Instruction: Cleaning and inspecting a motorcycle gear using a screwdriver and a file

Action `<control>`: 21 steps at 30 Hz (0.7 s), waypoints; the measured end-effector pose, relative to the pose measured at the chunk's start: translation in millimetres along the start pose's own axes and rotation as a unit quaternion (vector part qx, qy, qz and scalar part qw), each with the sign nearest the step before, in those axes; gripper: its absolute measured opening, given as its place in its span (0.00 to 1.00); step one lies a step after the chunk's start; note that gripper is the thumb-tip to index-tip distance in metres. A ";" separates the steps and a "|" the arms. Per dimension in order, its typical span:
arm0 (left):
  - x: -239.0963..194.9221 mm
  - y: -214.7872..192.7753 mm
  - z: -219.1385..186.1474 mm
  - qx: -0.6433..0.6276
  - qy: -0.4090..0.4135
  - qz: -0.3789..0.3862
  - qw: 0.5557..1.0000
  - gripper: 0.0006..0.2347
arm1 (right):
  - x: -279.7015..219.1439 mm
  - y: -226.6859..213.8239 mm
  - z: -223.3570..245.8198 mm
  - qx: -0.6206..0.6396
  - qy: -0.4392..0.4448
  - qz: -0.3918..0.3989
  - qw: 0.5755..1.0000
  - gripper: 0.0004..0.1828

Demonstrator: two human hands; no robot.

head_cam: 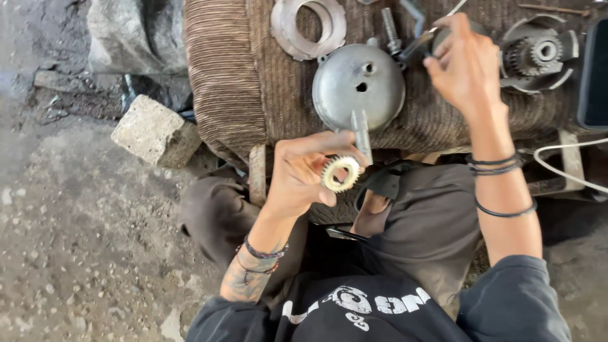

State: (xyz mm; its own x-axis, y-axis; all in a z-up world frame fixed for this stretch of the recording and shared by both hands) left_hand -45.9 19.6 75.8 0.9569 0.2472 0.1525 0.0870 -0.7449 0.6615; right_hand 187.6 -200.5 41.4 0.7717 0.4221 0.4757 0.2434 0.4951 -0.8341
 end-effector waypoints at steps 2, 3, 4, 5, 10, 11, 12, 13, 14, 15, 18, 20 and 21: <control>-2.4 -2.2 -0.2 0.019 -0.002 -0.009 1.000 0.30 | -1.9 -9.0 2.0 0.020 -0.007 -0.013 1.000 0.25; -3.9 -5.1 2.7 -0.003 0.003 -0.001 1.000 0.28 | -2.8 -17.4 5.9 0.030 -0.023 -0.027 0.999 0.24; -5.6 -7.6 6.6 -0.028 0.005 0.010 1.000 0.26 | -5.2 -27.5 8.4 0.038 -0.037 -0.040 0.998 0.24; -6.2 -10.5 7.8 -0.027 0.006 0.006 1.000 0.26 | -6.5 -33.6 16.5 0.041 -0.039 -0.038 0.998 0.24; -7.5 -21.3 13.5 -0.069 -0.018 -0.015 0.997 0.28 | -11.6 -39.3 15.6 0.046 -0.018 0.010 0.999 0.15; -7.4 -21.9 11.2 -0.070 -0.020 -0.017 0.997 0.28 | -14.6 -36.3 8.7 0.046 -0.017 0.012 0.999 0.15; -8.1 -20.5 8.6 -0.069 -0.019 -0.001 0.997 0.28 | -18.3 -33.3 0.8 0.041 -0.004 0.023 0.999 0.10; -9.1 -19.3 6.1 -0.069 -0.018 0.015 0.997 0.28 | -22.2 -30.3 -7.0 0.037 0.009 0.035 0.999 0.11; -9.3 -21.7 8.0 -0.071 -0.019 0.011 0.997 0.28 | -22.6 -29.8 -8.6 0.037 0.008 0.039 0.999 0.11; -9.7 -23.8 10.0 -0.074 -0.023 0.006 0.997 0.29 | -22.7 -30.2 -10.5 -0.030 -0.008 0.037 0.999 0.11; -9.1 -24.8 7.3 -0.072 -0.022 -0.008 0.997 0.30 | -26.7 -24.5 -38.7 -0.038 -0.040 -0.004 0.998 0.13; -9.6 -25.4 4.9 -0.069 -0.017 -0.019 0.997 0.30 | -45.0 -18.6 -81.5 0.017 -0.055 -0.040 0.998 0.13; -10.1 -25.9 3.6 -0.071 -0.010 -0.017 0.997 0.29 | -60.6 -11.5 -118.5 -0.003 0.029 -0.003 1.000 0.09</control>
State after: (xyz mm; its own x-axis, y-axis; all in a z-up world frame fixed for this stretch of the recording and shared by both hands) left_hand -56.8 34.2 54.5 0.9596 0.2574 0.1138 0.0812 -0.6406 0.7635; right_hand 207.7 -321.7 -11.0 0.8026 0.3751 0.4639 0.2518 0.4920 -0.8334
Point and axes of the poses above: each hand's wrist, its own x-axis towards the middle knuckle, its own y-axis out of the palm, z = x × y, the point moved 4 cm from there along x, towards the middle knuckle, and after that the axes turned 15 degrees about -z, right-handed, at the moved point
